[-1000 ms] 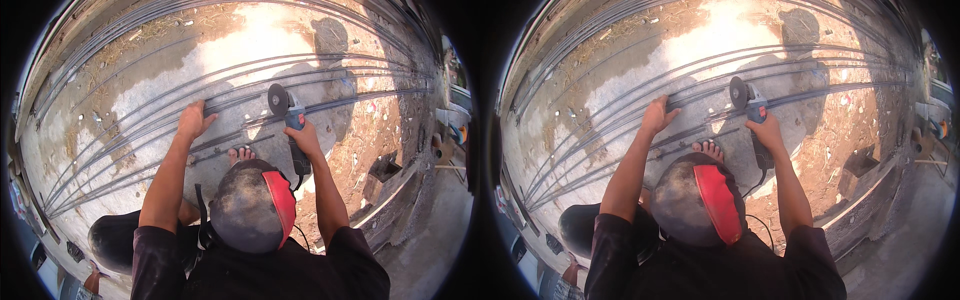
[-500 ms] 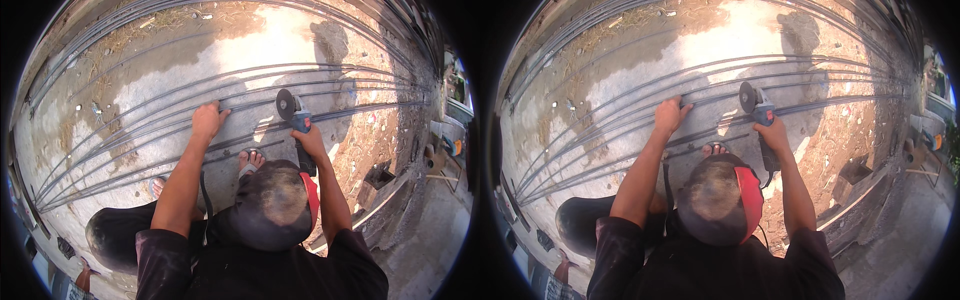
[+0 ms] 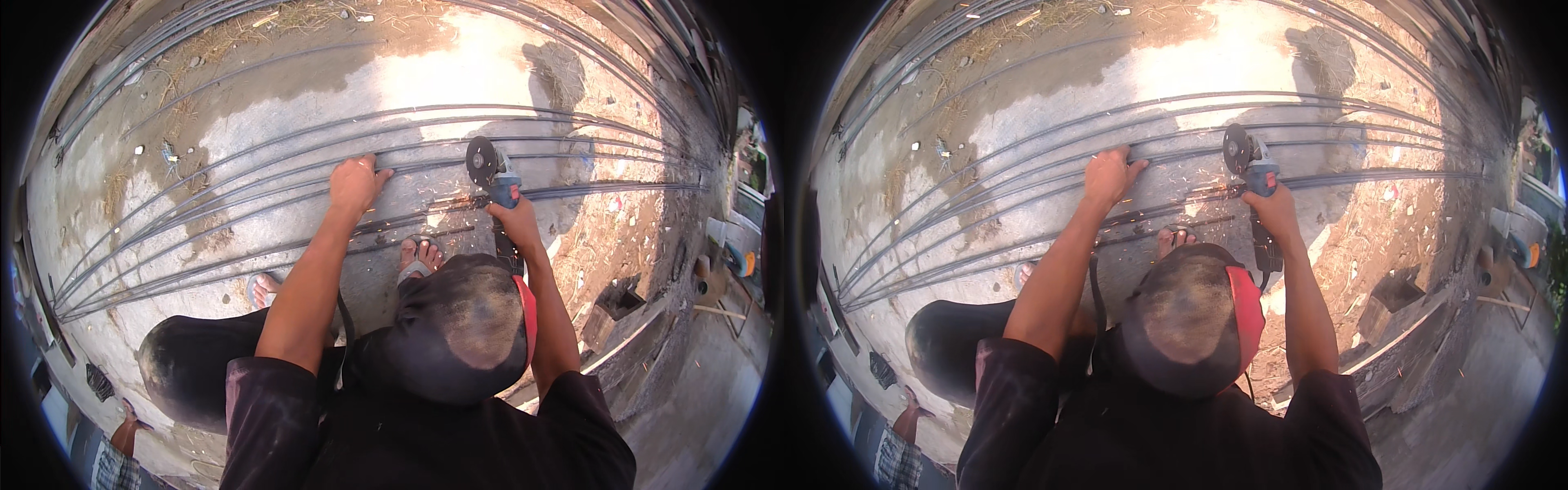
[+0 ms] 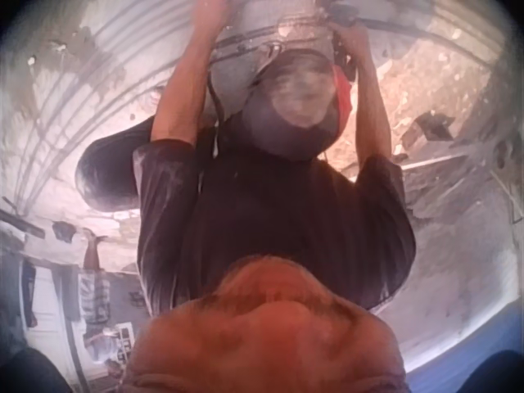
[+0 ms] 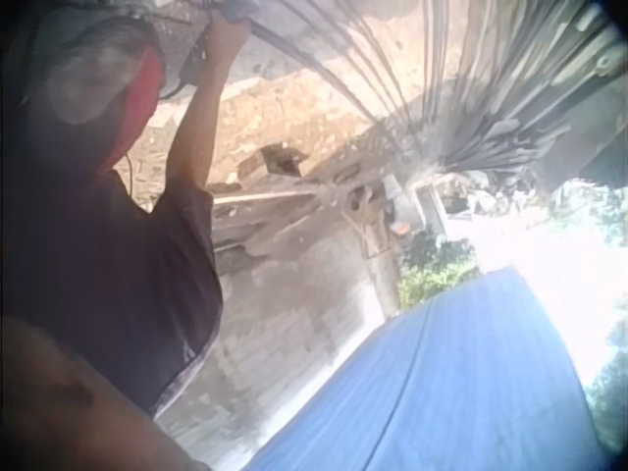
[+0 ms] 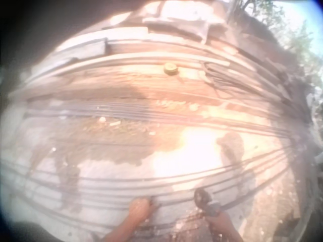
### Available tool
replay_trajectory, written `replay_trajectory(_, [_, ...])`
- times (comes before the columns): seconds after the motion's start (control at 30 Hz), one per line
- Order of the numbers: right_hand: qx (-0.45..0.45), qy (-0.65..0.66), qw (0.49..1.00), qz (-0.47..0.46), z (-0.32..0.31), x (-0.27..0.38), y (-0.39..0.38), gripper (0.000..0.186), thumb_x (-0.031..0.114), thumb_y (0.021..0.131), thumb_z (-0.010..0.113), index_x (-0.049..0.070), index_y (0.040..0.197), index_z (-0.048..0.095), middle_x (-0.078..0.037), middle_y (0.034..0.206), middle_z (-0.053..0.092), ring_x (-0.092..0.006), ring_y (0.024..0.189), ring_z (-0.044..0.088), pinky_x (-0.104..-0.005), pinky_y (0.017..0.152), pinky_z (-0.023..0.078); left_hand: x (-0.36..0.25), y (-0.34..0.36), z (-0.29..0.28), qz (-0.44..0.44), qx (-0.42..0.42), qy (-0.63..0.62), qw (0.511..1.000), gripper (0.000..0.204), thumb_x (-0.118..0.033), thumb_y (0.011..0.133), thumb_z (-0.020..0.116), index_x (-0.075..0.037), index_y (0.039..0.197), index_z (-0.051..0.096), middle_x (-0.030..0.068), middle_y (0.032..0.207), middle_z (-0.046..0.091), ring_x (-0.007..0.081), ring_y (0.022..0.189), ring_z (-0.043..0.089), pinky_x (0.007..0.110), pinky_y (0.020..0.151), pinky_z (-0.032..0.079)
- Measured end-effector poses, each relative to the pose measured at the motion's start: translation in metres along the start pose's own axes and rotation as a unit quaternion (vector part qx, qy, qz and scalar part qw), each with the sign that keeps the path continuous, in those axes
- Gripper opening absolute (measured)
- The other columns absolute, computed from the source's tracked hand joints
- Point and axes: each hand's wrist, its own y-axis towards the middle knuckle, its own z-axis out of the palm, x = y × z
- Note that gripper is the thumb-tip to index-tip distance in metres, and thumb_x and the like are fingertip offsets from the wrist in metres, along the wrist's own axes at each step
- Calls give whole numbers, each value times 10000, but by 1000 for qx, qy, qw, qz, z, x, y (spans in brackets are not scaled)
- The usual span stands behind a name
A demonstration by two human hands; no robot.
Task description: The person prepares an angle grinder by plugging it in and then uses it to cut several long metal rods laid out on the ground. The person holds the rods with one hand while operating the grinder with the other, creating sparks as the metal is severed.
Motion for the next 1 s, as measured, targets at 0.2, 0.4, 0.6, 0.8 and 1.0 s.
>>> replay_trajectory(0.2, [-23,-48,998,-41,3,-17,19,547,333,746,885,-69,1093,752,-180,971,795,-295,910,764,-424,835,575,-1,-2,-1,-9,-14,2,1000,487,-504,965,772,-24,1051,768,221,906,782,431,931,757,528,845,584])
replay_trajectory(0.4, [-8,-35,998,-47,1,-21,28,552,342,744,878,-73,1086,757,-161,949,789,-264,886,747,-407,819,566,-3,-3,-5,-15,4,-5,1000,512,-526,971,757,-29,1090,776,237,909,781,435,935,759,530,850,590])
replay_trajectory(0.6, [10,-20,999,-48,-3,-20,30,524,331,744,872,-80,1050,761,-142,918,774,-240,852,723,-395,793,555,-3,-4,-7,-11,-3,-10,1000,510,-527,972,757,-31,1086,780,238,902,781,431,923,763,522,833,599])
replay_trajectory(0.8, [8,-39,999,-34,-4,-28,30,512,321,759,863,-65,1080,761,-128,915,777,-229,841,718,-392,786,556,-4,-3,-8,-28,7,-4,1000,525,-541,963,762,-32,1091,782,233,923,786,421,937,769,514,842,604])
replay_trajectory(1.0, [12,-49,996,-74,-7,-23,16,514,310,769,858,-73,1095,753,-142,930,782,-240,848,738,-392,789,560,-4,-2,-8,-24,29,-4,999,520,-536,964,763,-43,1128,780,223,959,793,416,978,769,513,888,602])
